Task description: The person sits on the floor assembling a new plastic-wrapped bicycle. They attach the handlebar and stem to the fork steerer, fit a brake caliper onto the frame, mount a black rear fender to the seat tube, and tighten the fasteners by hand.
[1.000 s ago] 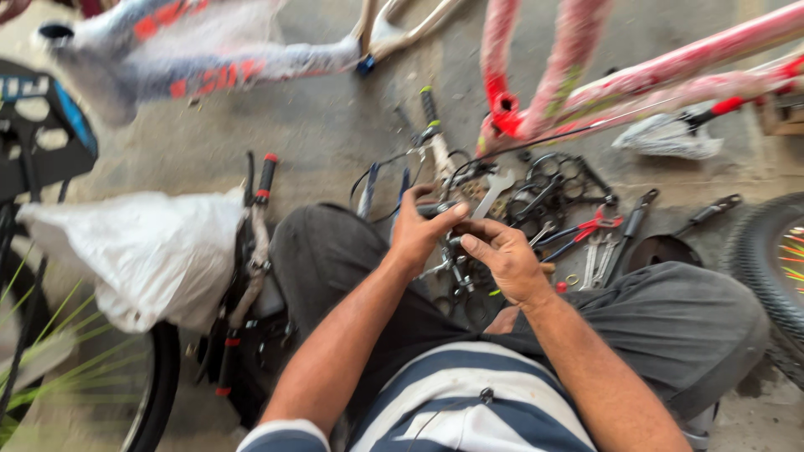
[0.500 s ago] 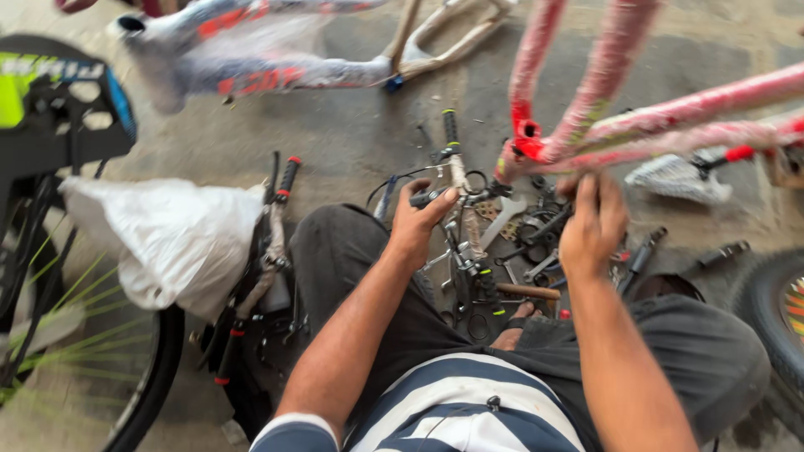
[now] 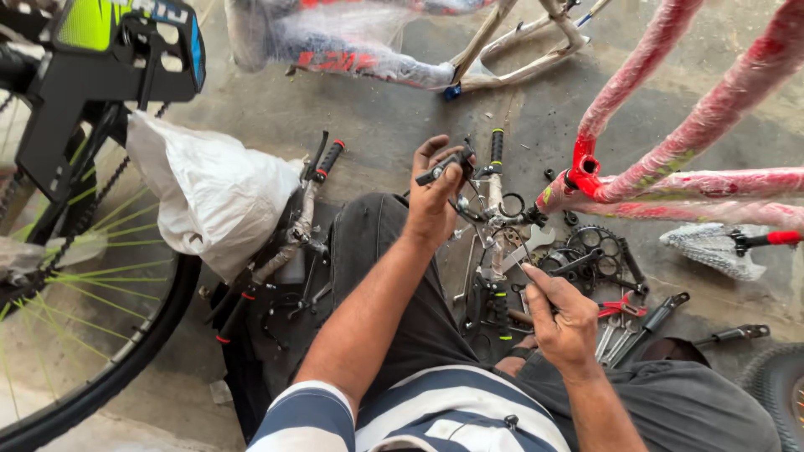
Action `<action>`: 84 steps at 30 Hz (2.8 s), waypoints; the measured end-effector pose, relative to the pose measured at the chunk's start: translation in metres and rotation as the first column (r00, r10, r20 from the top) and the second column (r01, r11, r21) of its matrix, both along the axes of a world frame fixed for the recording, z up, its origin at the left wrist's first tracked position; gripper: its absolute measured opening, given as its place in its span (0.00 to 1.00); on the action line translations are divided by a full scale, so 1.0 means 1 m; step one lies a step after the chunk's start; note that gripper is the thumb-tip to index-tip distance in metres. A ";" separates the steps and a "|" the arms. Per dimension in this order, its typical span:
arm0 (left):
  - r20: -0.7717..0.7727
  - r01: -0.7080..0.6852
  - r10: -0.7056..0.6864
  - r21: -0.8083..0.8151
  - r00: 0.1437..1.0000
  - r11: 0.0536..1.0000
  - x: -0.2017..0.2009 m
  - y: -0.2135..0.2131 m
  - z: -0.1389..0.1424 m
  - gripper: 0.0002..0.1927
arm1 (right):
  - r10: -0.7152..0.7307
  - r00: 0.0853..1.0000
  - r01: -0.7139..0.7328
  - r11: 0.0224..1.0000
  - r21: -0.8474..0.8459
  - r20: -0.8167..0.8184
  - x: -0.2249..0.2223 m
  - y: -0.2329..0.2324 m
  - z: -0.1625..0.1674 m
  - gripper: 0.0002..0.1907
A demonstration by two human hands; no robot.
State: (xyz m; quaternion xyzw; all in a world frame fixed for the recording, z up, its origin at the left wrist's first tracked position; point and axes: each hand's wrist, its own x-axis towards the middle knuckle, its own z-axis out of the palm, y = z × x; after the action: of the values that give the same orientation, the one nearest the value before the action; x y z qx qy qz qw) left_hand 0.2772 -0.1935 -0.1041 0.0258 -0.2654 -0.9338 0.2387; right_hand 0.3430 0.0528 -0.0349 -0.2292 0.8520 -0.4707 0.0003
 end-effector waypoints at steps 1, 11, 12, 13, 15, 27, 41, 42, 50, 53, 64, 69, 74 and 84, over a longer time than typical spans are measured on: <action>0.020 -0.007 0.007 0.012 1.000 1.000 -0.001 0.000 -0.005 0.42 | -0.002 1.000 0.002 1.000 0.024 0.001 0.001 0.000 0.002 0.14; 0.120 -0.024 0.027 -0.023 0.992 0.999 -0.001 -0.002 -0.014 0.43 | 0.046 0.996 -0.040 0.996 0.079 -0.076 -0.002 -0.009 0.016 0.14; 0.123 -0.022 0.024 -0.023 0.992 1.000 -0.001 -0.002 -0.013 0.44 | 0.041 0.997 -0.035 0.996 0.088 -0.068 -0.002 -0.010 0.016 0.14; 0.125 -0.021 0.023 -0.022 0.992 1.000 0.000 -0.002 -0.013 0.44 | 0.037 0.997 -0.032 0.995 0.096 -0.060 -0.002 -0.011 0.016 0.14; 0.133 -0.023 0.026 -0.024 0.991 0.999 0.000 -0.003 -0.011 0.45 | 0.037 0.998 -0.033 0.995 0.089 -0.041 -0.001 -0.012 0.017 0.15; 0.256 0.000 0.055 -0.212 0.965 0.977 0.010 0.011 0.000 0.47 | 0.072 0.995 -0.066 0.994 0.092 -0.067 -0.009 -0.035 0.018 0.17; 0.246 -0.023 0.097 -0.286 0.965 0.958 0.016 0.014 0.011 0.47 | 0.047 0.976 -0.042 0.999 0.027 -0.215 -0.024 -0.088 0.032 0.12; 0.244 -0.032 0.108 -0.296 0.964 0.955 0.016 0.013 0.012 0.47 | 0.036 0.980 -0.035 0.999 0.009 -0.197 -0.024 -0.090 0.032 0.12; 0.255 -0.051 0.138 -0.319 0.957 0.946 0.016 0.011 0.008 0.46 | 0.111 0.982 -0.119 0.992 -0.041 -0.150 -0.026 -0.091 0.034 0.16; 0.222 -0.070 0.135 -0.277 0.966 0.958 0.015 0.012 0.006 0.46 | 0.104 0.985 -0.109 0.994 -0.031 -0.134 -0.028 -0.092 0.034 0.16; 0.213 -0.089 0.152 -0.278 0.965 0.957 0.015 0.016 0.006 0.46 | 0.026 0.991 -0.036 0.997 -0.074 -0.131 -0.025 -0.100 0.031 0.12; 0.250 -0.074 0.160 -0.324 0.955 0.943 0.016 0.015 0.006 0.46 | 0.000 0.985 -0.008 0.999 -0.043 -0.175 -0.024 -0.102 0.028 0.11; 0.260 -0.083 0.187 -0.364 0.947 0.928 0.016 0.015 0.006 0.46 | -0.011 0.979 0.001 0.999 -0.046 -0.203 -0.024 -0.103 0.025 0.10; 0.258 -0.098 0.209 -0.386 0.943 0.917 0.017 0.015 0.004 0.46 | -0.007 0.988 -0.002 0.998 -0.057 -0.157 -0.022 -0.102 0.023 0.11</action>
State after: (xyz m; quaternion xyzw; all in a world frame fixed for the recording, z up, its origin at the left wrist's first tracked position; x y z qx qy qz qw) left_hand 0.2939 -0.1790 -0.1002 0.1404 -0.4653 -0.8311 0.2704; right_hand 0.3205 -0.0493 -0.0117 -0.2645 0.8358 -0.4754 -0.0742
